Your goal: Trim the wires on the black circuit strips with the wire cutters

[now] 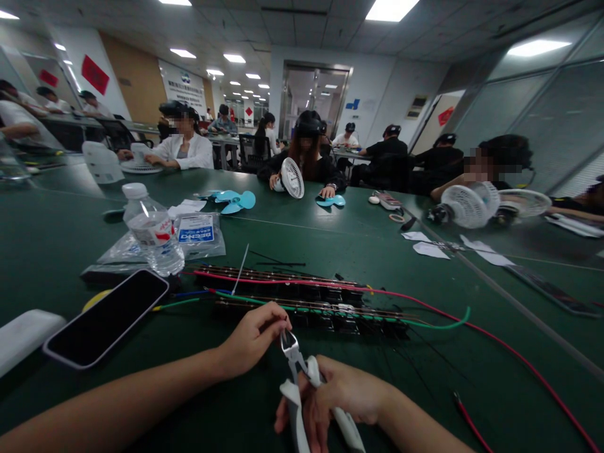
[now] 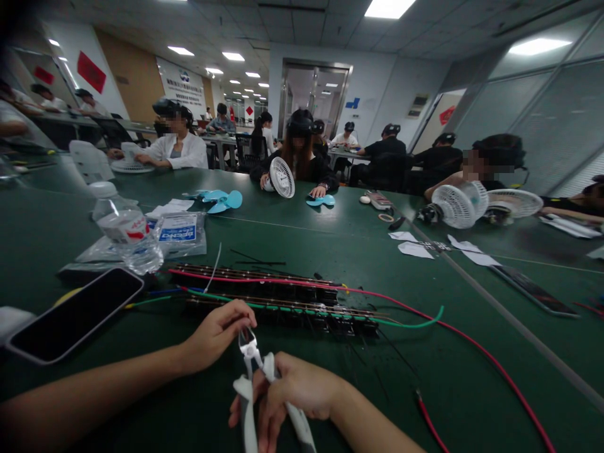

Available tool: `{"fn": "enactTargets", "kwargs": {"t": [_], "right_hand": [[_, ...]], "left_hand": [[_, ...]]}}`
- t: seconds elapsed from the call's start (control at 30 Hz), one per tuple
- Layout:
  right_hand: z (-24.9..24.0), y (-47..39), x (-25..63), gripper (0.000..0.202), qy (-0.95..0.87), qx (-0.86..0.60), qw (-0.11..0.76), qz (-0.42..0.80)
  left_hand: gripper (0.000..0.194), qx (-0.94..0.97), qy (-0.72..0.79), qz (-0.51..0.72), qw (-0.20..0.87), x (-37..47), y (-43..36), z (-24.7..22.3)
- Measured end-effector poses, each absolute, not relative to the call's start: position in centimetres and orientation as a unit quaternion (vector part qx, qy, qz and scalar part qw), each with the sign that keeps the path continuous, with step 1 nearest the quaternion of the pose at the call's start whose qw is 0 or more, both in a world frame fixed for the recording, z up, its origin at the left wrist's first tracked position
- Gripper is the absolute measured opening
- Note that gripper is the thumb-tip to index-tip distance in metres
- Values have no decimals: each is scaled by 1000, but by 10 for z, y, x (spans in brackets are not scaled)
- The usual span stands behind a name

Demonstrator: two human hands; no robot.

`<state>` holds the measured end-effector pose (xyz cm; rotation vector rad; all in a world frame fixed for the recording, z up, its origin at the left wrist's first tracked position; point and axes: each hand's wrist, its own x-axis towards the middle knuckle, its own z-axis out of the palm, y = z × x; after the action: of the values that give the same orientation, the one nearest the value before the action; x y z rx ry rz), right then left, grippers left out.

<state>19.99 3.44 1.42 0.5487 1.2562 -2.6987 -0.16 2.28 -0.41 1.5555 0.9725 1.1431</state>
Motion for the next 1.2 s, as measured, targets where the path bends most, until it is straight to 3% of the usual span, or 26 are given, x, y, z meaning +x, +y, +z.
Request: {"fn": "enactTargets", "kwargs": {"t": [0.3, 0.77, 1.2], "right_hand": [[7, 41, 201, 43, 380, 159, 90, -907], [-2, 42, 204, 40, 381, 132, 71, -912], [-7, 42, 204, 45, 395, 123, 64, -908]], "left_hand": [[11, 618, 419, 496, 444, -1, 23, -9], [14, 661, 447, 502, 333, 1, 19, 0], [18, 751, 370, 453, 306, -6, 20, -2]]}}
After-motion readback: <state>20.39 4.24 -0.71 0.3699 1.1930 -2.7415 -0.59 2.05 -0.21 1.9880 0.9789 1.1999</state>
